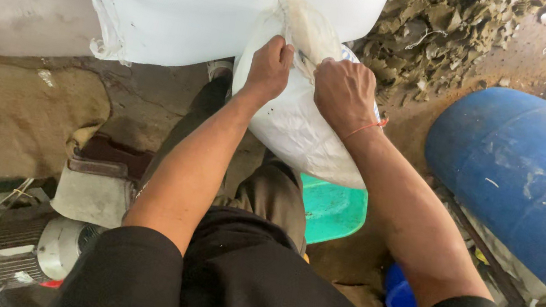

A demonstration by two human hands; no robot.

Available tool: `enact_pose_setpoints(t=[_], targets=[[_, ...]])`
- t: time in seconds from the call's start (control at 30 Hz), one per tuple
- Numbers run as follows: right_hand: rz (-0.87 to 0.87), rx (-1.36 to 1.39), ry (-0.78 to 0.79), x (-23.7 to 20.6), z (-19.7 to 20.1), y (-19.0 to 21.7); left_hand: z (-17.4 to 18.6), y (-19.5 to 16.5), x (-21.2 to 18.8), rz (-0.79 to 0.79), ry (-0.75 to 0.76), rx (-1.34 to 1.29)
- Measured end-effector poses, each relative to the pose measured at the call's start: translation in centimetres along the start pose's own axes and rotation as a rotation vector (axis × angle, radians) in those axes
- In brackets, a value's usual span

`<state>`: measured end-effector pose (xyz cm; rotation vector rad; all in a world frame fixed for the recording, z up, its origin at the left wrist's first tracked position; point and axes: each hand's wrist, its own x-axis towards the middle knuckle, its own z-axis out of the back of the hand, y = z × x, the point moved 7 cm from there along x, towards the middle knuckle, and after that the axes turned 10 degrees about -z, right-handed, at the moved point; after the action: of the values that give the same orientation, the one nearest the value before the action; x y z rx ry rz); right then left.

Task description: The person uses a knife to cut open a large white sack labeled 'AMLA AGRO' and then pulls the sack open by hand to reveal a dark granular material inside.

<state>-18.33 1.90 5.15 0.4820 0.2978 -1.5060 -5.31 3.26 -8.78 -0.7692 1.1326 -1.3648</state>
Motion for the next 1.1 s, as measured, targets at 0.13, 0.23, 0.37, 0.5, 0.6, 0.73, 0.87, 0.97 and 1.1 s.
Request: enact_pose_setpoints(t=[0.13,0.23,0.37,0.5,0.6,0.73,0.87,0.97,1.1], targets=[[-0.006,0.026,0.060,0.7,-0.9,1.0,0.1,0.0,-0.2,0.087,-0.018,-0.043],[-0.033,0.010,0.092,0.8,-1.3,1.3,0.7,-0.4,-0.3,0.085,-0.037,-0.088],[-0.021,-0.010,0.084,1.3,-1.4,2.1,1.0,-0.3,-0.5,0.118,0.019,-0.129],[0.064,-0.045,0.094,2.6,-1.3,3.2,1.7,-0.9,-0.4,0.013,0.008,-0.086],[0.015,-0.079,0.163,3.0,-1.4,2.9,1.9,-0.6,-0.6,0.044,-0.020,-0.120],[0.016,-0.087,0.178,3.8,-1.5,3.9,2.1,-0.6,-0.9,0.037,-0.043,-0.148],[0.011,-0.082,0.173,4.1,-1.0,4.7,2.6,-0.6,-0.9,0.034,-0.035,-0.155],[-0.020,-0.085,0.183,4.0,-0.5,4.6,2.7,-0.4,-0.7,0.076,-0.019,-0.145],[-0.005,-0.025,0.160,5.0,-0.7,5.4,3.2,-1.1,-0.5,-0.011,-0.057,-0.110]])
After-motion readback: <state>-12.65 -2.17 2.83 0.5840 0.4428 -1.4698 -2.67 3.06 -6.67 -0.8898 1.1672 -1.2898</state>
